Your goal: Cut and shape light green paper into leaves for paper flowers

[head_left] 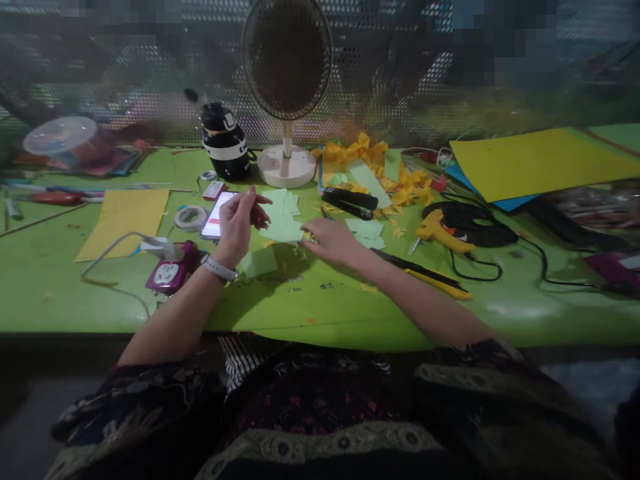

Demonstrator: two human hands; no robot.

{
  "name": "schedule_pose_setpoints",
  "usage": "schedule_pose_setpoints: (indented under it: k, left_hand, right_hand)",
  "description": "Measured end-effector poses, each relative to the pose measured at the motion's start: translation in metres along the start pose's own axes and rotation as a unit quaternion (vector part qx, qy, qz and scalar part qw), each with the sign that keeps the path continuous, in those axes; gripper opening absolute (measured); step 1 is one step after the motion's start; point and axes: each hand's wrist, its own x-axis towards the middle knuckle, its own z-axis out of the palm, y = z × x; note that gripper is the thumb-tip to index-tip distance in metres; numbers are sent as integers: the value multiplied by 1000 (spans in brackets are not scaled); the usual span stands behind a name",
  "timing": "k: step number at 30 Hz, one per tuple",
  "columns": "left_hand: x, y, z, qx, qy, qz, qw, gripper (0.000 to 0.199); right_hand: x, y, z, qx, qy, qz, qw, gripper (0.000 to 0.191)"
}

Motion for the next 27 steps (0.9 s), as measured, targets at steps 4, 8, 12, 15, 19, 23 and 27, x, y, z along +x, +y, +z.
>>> schedule_pose_setpoints:
  k: [4,8,12,15,19,23,27]
  left_hand:
    - [2,2,-1,-21,8,14,1000,37]
    - [7,1,-5,-44,26,42,998,37]
    - [11,-1,-6,-39,34,42,998,37]
    - [13,-4,-7,-33,35,29,998,38]
    - [15,-12,-9,-26,26,17,999,37]
    - [14,-18,-11,-12,16,7,1000,37]
    - [13,-21,-9,-7,3,1,1000,39]
  right_hand:
    - [19,-12,4,-113,-73,-29,990,31]
    - [39,-19,2,-116,-84,-7,990,31]
    - [72,-13,-1,-140,-29,0,990,29]
    - [99,-3,-1,-180,-58,-49,981,31]
    - [117,7,-2,-218,-132,-90,963,26]
    - [121,14,-2,-241,-126,-117,955,24]
    - [125,16,0,-230,-118,-126,958,23]
